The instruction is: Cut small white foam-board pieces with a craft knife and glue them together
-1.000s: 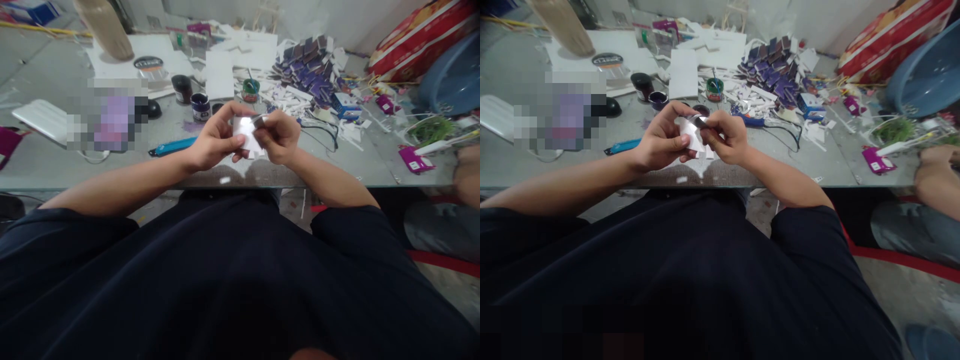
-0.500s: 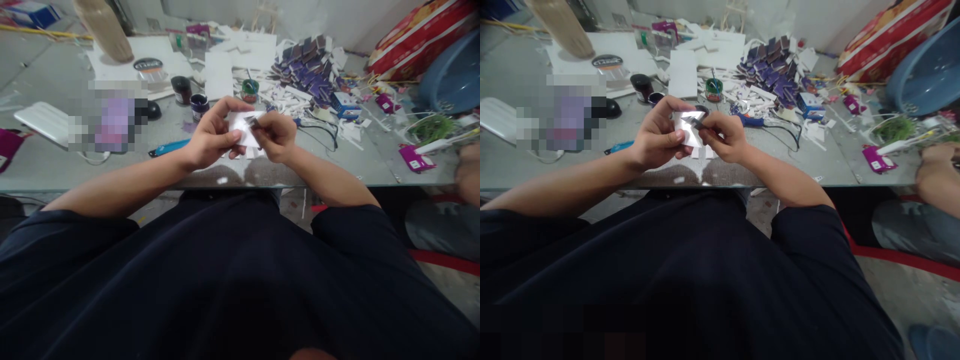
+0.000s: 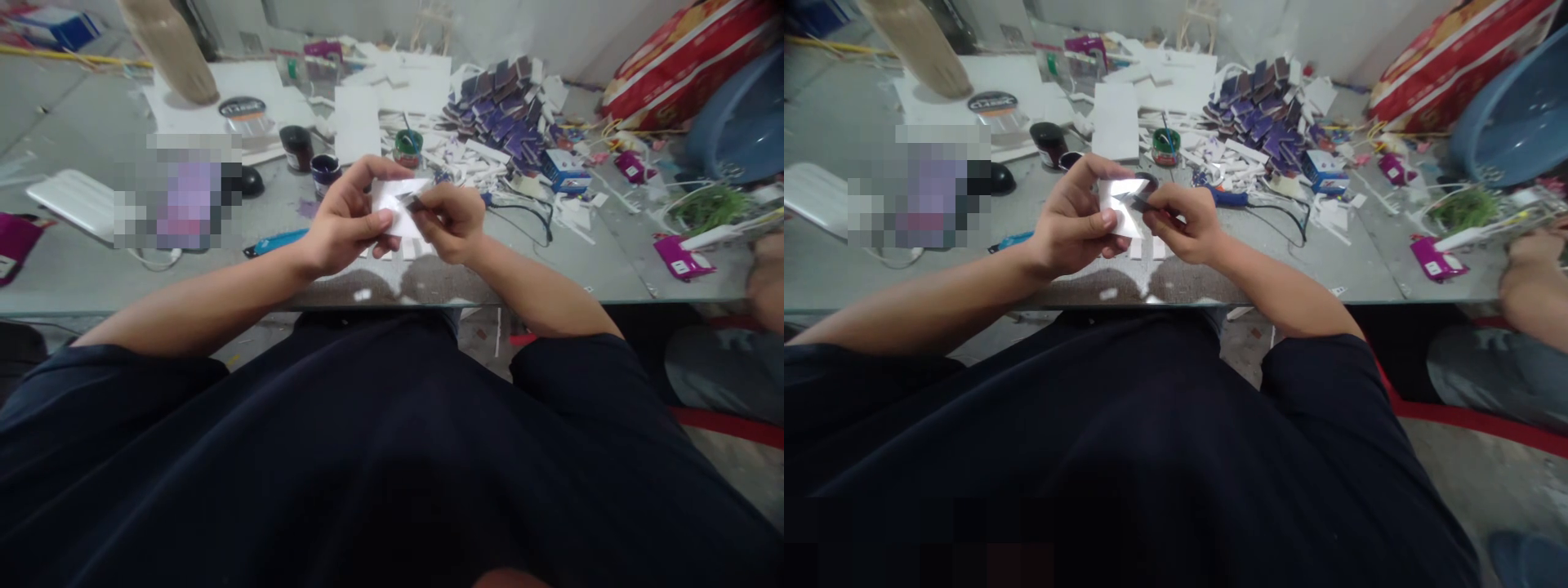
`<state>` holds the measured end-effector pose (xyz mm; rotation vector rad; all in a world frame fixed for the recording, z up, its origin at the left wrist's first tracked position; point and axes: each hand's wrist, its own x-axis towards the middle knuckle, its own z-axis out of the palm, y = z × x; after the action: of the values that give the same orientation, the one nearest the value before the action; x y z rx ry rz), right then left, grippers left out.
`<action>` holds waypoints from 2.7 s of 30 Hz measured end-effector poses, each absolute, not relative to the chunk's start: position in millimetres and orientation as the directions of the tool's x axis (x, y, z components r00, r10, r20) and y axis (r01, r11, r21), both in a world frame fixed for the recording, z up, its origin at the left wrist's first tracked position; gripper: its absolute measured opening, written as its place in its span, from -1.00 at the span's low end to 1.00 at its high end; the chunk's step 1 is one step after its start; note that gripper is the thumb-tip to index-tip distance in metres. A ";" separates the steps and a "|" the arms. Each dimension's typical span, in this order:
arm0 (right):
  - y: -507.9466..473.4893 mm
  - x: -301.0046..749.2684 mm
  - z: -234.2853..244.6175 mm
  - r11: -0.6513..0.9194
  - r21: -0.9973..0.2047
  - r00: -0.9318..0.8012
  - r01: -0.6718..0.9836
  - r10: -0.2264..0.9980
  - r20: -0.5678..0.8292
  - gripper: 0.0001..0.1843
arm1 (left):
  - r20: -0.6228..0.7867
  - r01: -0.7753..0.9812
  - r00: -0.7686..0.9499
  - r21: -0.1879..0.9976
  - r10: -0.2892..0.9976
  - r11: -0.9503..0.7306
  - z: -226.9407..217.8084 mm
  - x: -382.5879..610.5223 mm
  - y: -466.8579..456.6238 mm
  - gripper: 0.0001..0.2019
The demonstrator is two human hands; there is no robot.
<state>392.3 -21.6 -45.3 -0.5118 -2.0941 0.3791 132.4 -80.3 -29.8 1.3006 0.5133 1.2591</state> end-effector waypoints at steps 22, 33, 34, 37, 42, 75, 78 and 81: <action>-44.1 388.3 -32.2 0.875 -0.220 -0.530 0.431 0.442 0.724 0.00 | 0.245 -0.318 0.204 0.932 0.948 -0.173 -62.0 148.1 -68.7 -0.47; -8.5 412.0 -63.5 0.811 -0.268 -0.385 0.521 0.503 0.773 -0.01 | 0.304 -0.334 0.308 0.922 0.902 -0.196 -45.2 138.0 -64.3 -0.42; -5.4 413.0 -62.0 0.785 -0.271 -0.368 0.557 0.526 0.767 0.00 | 0.313 -0.331 0.311 0.921 0.897 -0.207 -43.2 137.4 -64.4 -0.43; 1.0 414.1 -46.2 0.664 -0.264 -0.329 0.699 0.627 0.707 -0.10 | 0.333 -0.320 0.342 0.921 0.879 -0.225 -41.3 138.5 -66.4 -0.43; 10.3 411.4 -7.9 0.334 -0.319 -0.182 0.887 0.888 0.423 -0.44 | 0.339 -0.282 0.276 0.923 0.899 -0.261 -40.2 139.3 -69.2 -0.42; 51.3 430.2 -14.2 0.179 -0.396 -0.096 0.900 0.971 0.221 -0.43 | 0.341 -0.260 0.159 0.920 0.926 -0.294 -56.3 135.2 -46.9 -0.47; 58.6 440.4 -7.4 0.171 -0.445 -0.121 0.879 0.983 0.138 -0.52 | 0.367 -0.284 0.193 0.909 0.910 -0.306 -60.7 133.9 -44.8 -0.47; 67.9 453.0 -6.9 0.227 -0.527 -0.209 0.819 0.973 0.093 -0.57 | 0.379 -0.293 0.217 0.904 0.900 -0.310 -62.2 132.6 -46.9 -0.46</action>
<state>453.0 67.9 -6.9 -1.6521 -2.1023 0.5170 132.6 -46.9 -62.2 1.3798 0.6289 1.3581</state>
